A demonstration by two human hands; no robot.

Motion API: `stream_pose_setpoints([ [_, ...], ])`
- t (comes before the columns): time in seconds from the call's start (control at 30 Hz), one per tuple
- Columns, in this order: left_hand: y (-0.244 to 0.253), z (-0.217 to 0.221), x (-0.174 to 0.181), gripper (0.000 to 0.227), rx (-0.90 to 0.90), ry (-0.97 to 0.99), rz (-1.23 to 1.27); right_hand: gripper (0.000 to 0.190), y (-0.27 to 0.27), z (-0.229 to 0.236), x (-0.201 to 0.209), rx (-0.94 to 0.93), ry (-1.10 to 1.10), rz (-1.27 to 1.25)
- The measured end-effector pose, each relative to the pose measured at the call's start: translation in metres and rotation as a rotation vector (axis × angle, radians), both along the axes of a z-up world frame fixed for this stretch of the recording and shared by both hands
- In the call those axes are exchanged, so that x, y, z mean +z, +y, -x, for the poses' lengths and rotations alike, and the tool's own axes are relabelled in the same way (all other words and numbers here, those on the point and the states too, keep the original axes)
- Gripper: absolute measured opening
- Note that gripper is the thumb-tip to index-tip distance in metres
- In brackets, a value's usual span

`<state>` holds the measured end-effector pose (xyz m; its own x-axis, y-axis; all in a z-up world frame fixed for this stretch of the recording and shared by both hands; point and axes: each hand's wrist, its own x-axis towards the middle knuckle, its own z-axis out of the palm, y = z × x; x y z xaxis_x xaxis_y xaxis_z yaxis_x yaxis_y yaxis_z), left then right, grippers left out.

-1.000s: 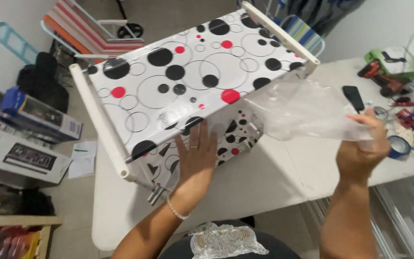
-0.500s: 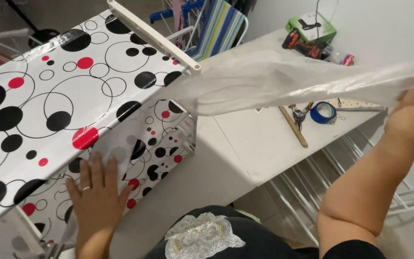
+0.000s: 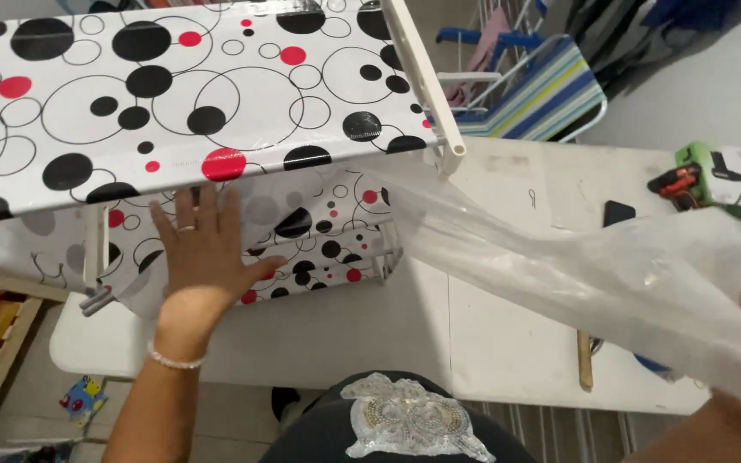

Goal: Assembling a white multi-tier storage rack and attaching patterned shelf liners.

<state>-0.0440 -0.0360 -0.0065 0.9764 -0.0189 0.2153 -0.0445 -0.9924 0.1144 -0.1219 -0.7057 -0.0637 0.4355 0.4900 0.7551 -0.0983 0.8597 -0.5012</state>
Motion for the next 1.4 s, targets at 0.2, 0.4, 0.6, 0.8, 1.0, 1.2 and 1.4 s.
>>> stream_pose_setpoints([
  [0.2,-0.093,0.03,0.044,0.106,-0.188,0.172,0.672,0.042,0.152,-0.037,0.024,-0.429,-0.235,0.519],
  [0.4,-0.103,0.032,0.032,0.064,-0.105,0.286,1.229,0.072,0.319,-0.057,0.021,-0.132,-0.629,0.831],
  [0.6,-0.079,0.024,-0.013,0.043,0.032,0.348,1.903,0.057,0.312,-0.072,0.003,-0.299,-0.842,0.927],
  [0.8,-0.076,0.035,-0.043,0.051,-0.965,0.577,2.66,0.026,0.258,-0.09,0.003,-0.64,-0.456,1.566],
  [1.0,-0.155,0.033,-0.013,0.057,-0.988,0.6,2.117,0.046,0.195,-0.082,-0.04,-1.168,-0.143,1.384],
  [1.2,-0.216,0.019,-0.07,0.052,-0.633,0.63,1.692,0.028,0.185,-0.072,-0.032,-1.14,0.287,1.064],
  [1.4,-0.219,0.018,-0.092,0.027,-0.499,0.696,1.652,0.012,0.093,-0.08,0.0,-2.332,-0.368,0.977],
])
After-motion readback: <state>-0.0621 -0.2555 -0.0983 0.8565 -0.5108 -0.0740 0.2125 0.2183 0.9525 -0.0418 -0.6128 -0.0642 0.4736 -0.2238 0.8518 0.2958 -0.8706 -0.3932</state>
